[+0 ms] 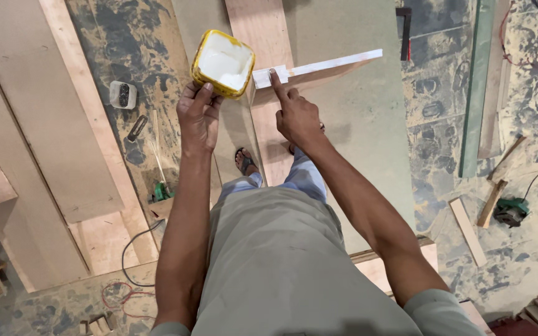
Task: The person applies a white adhesive from a yellow container onto a long wooden plank using their finger. They spread the glue along the length of the plank and then apply it to the edge of a larger wooden board.
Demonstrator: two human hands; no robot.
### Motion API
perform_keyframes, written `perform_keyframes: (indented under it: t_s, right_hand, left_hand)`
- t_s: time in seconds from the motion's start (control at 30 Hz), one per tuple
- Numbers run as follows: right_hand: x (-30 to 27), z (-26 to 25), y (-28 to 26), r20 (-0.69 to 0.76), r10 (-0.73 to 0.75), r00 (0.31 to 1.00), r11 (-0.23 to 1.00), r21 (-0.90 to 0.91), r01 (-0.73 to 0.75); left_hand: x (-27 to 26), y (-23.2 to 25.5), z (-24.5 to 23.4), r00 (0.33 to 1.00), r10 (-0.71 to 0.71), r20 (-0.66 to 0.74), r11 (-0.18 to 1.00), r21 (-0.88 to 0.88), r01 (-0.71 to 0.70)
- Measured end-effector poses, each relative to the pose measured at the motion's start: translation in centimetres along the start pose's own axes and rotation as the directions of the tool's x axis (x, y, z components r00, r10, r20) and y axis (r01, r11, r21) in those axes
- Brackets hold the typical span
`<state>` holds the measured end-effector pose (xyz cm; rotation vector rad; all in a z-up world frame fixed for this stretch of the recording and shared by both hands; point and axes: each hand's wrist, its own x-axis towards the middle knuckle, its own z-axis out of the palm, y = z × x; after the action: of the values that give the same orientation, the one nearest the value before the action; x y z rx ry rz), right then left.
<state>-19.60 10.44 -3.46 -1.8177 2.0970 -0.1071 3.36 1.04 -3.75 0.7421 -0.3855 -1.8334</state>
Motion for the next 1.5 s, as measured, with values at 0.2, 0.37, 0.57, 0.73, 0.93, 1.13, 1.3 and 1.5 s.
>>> perform_keyframes:
  t_s: [0.2, 0.37, 0.57, 0.73, 0.93, 1.13, 1.3, 1.5]
  right_hand:
    - [-0.2, -0.3, 1.1, -0.063, 0.167, 0.984, 0.986, 0.043, -0.164]
    - [-1.2, -0.3, 1.5, -0.067, 0.088, 0.994, 0.994, 0.074, -0.083]
    - [-1.6, -0.3, 1.3, -0.128, 0.195, 0.972, 0.969, 0.179, -0.171]
    - [-1.6, 0.3, 1.7, -0.099, 0.115, 0.988, 0.981, 0.170, -0.097]
    - [-2.3, 0.7, 6.4, -0.284, 0.263, 0.922, 0.957, 0.197, -0.212]
    - [-0.4, 4.2, 6.4, -0.206, 0.184, 0.961, 0.973, 0.175, -0.149]
    - [-2.2, 0.8, 13.1, -0.402, 0.310, 0.862, 0.949, 0.186, -0.254]
    - [-2.0, 0.7, 12.4, -0.453, 0.209, 0.867, 0.972, 0.190, -0.135]
  left_hand:
    - [0.1, 0.4, 0.0, 1.000, 0.007, -0.012, 1.000, 0.011, -0.006]
    - [0.5, 0.0, 0.9, 1.000, -0.023, 0.012, 1.000, -0.004, 0.023]
    - [0.4, -0.2, 1.3, 0.999, -0.024, 0.036, 1.000, -0.004, 0.025]
    - [0.6, -0.7, 1.5, 0.998, -0.047, 0.040, 0.999, -0.010, 0.047]
    - [0.4, -0.6, 1.1, 0.998, -0.046, 0.031, 0.999, -0.017, 0.046]
    - [1.7, -1.3, 1.5, 0.996, -0.072, 0.060, 0.997, -0.014, 0.073]
    - [2.2, -1.2, 2.5, 0.995, -0.079, 0.058, 0.997, -0.018, 0.080]
    - [2.8, 0.2, 4.8, 0.992, -0.054, 0.113, 0.998, -0.008, 0.055]
